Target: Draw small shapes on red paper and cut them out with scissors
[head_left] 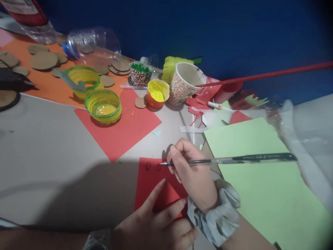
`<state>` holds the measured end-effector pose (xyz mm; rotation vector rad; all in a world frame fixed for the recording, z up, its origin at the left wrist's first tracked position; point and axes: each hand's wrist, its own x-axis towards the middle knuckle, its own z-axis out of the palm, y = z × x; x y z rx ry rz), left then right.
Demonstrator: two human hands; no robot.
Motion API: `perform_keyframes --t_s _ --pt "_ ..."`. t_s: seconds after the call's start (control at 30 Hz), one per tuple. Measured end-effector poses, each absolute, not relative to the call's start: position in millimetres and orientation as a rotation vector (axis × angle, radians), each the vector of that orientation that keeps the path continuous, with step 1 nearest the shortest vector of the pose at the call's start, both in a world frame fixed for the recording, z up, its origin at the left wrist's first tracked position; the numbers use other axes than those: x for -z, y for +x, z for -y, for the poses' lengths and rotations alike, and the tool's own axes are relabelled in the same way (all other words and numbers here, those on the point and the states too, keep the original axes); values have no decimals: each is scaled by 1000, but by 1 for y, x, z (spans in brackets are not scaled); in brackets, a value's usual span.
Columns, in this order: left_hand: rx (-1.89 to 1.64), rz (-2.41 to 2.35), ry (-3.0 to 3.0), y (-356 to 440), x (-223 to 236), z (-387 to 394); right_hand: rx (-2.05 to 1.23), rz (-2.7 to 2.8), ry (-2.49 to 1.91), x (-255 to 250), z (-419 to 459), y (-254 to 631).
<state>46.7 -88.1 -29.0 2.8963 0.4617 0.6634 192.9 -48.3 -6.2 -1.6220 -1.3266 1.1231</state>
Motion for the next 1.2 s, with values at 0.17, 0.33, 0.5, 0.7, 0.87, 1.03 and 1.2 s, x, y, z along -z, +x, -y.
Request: perform_keyframes --t_s 0.17,0.33,0.5,0.7,0.87,1.03,1.2 --pt "-662 -498 2880 46 30 92 -1077 1375 -1670 8 49 193" --pt "-642 -468 2875 45 31 91 -1068 1383 -1666 5 51 191" --pt "-686 -554 2842 46 34 95 -1176 1363 -1596 2 56 181" --pt "-751 -559 2825 48 42 98 -1216 1455 -1615 4 54 179" --pt "-745 -580 2842 48 42 98 -1152 1516 -1621 5 52 179" --pt "-761 -583 2833 48 42 99 -1127 1531 -1637 3 51 178" --pt "-760 -561 2915 48 47 100 -1169 1520 -1612 3 52 178"
